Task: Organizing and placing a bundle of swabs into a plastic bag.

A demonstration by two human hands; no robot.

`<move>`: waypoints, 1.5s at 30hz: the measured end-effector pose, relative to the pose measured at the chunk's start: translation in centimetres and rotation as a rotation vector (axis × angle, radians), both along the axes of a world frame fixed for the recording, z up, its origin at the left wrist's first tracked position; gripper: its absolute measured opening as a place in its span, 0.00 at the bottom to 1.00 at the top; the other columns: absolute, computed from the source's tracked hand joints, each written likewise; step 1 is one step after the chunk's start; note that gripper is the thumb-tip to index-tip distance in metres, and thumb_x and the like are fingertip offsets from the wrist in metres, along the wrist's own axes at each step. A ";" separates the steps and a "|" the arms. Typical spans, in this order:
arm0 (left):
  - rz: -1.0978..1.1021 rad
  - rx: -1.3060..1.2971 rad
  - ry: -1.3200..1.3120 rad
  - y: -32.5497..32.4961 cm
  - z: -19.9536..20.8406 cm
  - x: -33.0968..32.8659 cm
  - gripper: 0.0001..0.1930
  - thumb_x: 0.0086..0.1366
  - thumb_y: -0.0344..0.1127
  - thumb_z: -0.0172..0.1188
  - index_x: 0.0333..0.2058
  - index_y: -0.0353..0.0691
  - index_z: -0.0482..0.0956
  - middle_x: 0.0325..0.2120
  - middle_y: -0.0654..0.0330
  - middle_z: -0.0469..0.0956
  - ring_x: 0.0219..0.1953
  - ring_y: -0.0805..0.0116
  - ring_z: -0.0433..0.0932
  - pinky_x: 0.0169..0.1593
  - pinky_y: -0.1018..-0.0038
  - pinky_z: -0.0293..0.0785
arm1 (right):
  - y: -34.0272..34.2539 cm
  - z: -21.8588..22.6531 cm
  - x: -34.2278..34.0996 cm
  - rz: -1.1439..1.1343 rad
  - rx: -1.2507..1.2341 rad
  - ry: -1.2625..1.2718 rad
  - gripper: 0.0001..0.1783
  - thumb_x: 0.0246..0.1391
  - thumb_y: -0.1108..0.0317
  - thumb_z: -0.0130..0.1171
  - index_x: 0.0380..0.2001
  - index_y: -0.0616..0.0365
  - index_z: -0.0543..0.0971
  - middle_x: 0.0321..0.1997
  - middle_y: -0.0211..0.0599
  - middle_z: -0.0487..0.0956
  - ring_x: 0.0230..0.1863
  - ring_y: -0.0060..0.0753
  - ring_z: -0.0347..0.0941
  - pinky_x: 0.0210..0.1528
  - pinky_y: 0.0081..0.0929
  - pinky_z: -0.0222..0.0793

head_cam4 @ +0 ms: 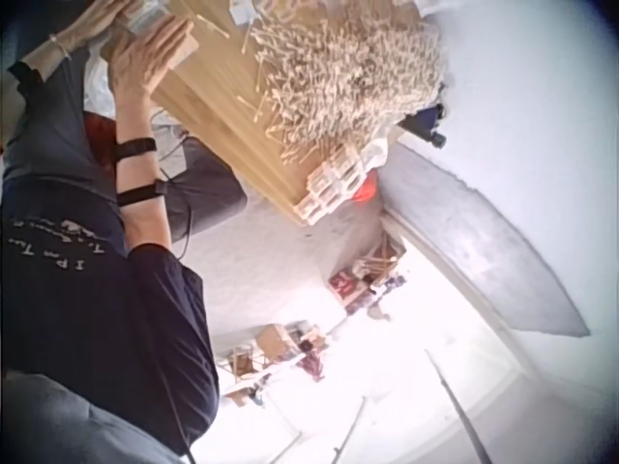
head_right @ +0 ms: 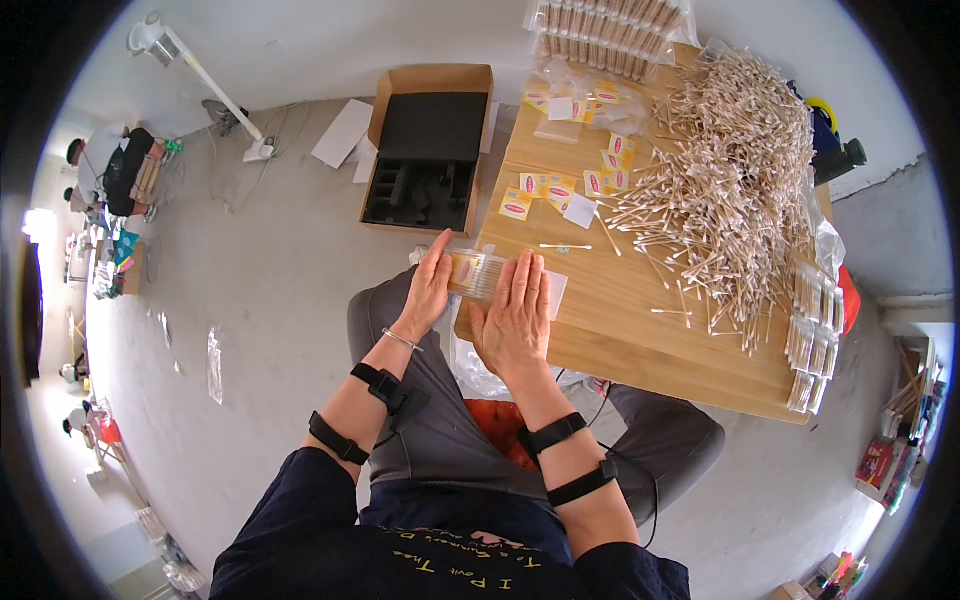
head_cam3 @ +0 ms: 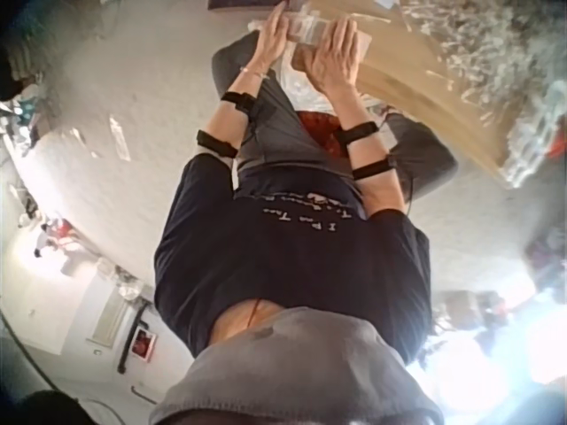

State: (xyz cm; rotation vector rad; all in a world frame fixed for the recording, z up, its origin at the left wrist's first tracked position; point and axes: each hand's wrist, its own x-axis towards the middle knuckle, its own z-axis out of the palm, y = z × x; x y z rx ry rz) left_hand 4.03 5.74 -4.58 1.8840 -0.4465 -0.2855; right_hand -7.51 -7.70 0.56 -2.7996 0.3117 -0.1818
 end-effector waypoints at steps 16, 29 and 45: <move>0.080 -0.104 -0.005 -0.1 1.3 -0.5 0.22 0.76 0.32 0.47 0.66 0.38 0.65 0.63 0.48 0.71 0.65 0.54 0.70 0.65 0.68 0.66 | 2.1 -0.1 1.6 0.009 0.048 0.002 0.48 0.61 0.51 0.50 0.70 0.79 0.48 0.77 0.68 0.43 0.80 0.64 0.33 0.80 0.51 0.28; 0.040 -0.276 0.216 0.9 1.8 0.8 0.33 0.79 0.57 0.36 0.70 0.37 0.59 0.70 0.55 0.61 0.72 0.64 0.56 0.73 0.71 0.49 | -1.3 -1.8 2.5 -0.126 0.982 -0.500 0.36 0.68 0.68 0.40 0.75 0.65 0.47 0.81 0.53 0.44 0.82 0.48 0.33 0.79 0.39 0.30; -0.038 -0.384 0.210 0.6 1.3 0.4 0.37 0.78 0.62 0.30 0.71 0.37 0.58 0.70 0.54 0.61 0.73 0.62 0.55 0.74 0.69 0.47 | 2.2 -1.3 4.5 -0.113 1.310 -0.616 0.36 0.70 0.60 0.40 0.75 0.64 0.48 0.81 0.50 0.45 0.82 0.44 0.35 0.79 0.38 0.30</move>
